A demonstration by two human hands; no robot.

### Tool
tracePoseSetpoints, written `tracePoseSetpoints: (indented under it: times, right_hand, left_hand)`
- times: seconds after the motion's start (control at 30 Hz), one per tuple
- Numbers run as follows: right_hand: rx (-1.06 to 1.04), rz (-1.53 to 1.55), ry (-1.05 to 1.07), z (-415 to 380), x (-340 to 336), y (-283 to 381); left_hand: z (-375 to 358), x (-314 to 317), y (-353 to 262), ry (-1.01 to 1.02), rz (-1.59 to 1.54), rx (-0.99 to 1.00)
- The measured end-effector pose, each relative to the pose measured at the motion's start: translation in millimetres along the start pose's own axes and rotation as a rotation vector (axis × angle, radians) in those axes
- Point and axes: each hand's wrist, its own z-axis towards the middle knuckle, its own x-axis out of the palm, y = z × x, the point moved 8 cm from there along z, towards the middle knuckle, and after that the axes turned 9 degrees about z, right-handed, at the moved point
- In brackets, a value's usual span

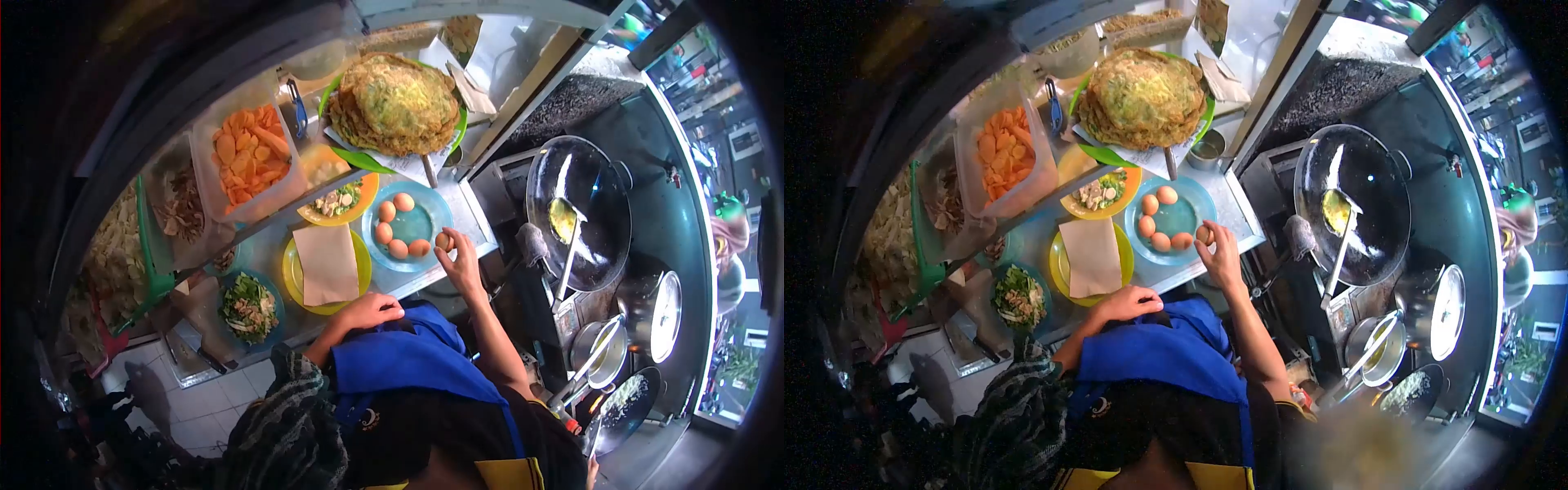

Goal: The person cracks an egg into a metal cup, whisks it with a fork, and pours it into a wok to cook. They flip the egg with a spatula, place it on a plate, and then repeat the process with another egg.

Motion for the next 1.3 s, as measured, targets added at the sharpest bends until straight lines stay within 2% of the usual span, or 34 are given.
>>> tracePoseSetpoints:
  times: [0.2, 0.27, 0.6, 0.7, 0.77, 0.8, 0.87, 0.93, 0.97, 1.0, 1.03, 1.07, 1.13, 1.2, 1.27, 1.3]
  right_hand:
    - [0.03, 0.019, 0.018, 2, 3, -5]
    - [-0.086, -0.195, 0.039, 5, 4, 9]
    - [-0.196, -0.401, 0.21, 33, 50, -20]
    - [-0.078, -0.382, 0.162, 26, 27, 8]
    - [-0.074, -0.271, 0.12, 6, 10, 9]
    - [-0.086, -0.158, 0.09, -5, -1, 11]
    - [-0.035, -0.103, 0.028, -24, -19, 15]
    - [0.153, 0.009, -0.016, -48, -33, -4]
    - [0.158, 0.007, -0.031, -58, -38, -4]
    - [0.267, 0.117, -0.081, -71, -43, -12]
    - [0.38, 0.227, -0.142, -83, -50, -19]
    - [0.401, 0.217, -0.188, -91, -58, -17]
    - [0.385, 0.224, -0.197, -108, -68, -5]
    - [0.424, 0.211, -0.228, -127, -77, -7]
    - [0.503, 0.211, -0.268, -143, -84, -6]
    - [0.514, 0.207, -0.293, -151, -86, -9]
  left_hand:
    - [-10, -12, 4, -0.118, -0.016, 0.039]
    - [-11, -12, 8, -0.116, -0.024, 0.014]
    - [-8, -18, 5, -0.066, 0.051, 0.006]
    - [-8, -22, 0, -0.078, 0.061, 0.022]
    - [-4, -37, -7, -0.246, -0.113, 0.115]
    - [6, -39, -15, -0.226, -0.101, 0.13]
    - [21, -71, -34, -0.512, -0.205, 0.191]
    - [59, -95, -40, -0.616, -0.172, 0.248]
    - [74, -112, -54, -0.786, 0.04, 0.32]
    - [90, -125, -68, -0.948, 0.254, 0.395]
    - [124, -135, -54, -0.963, 0.222, 0.292]
    - [157, -137, -47, -0.959, 0.187, 0.2]
    - [181, -145, -68, -0.915, 0.094, 0.157]
    - [221, -151, -58, -0.911, 0.044, 0.194]
    - [235, -157, -54, -0.899, 0.239, 0.004]
    - [240, -158, -53, -0.897, 0.234, -0.04]
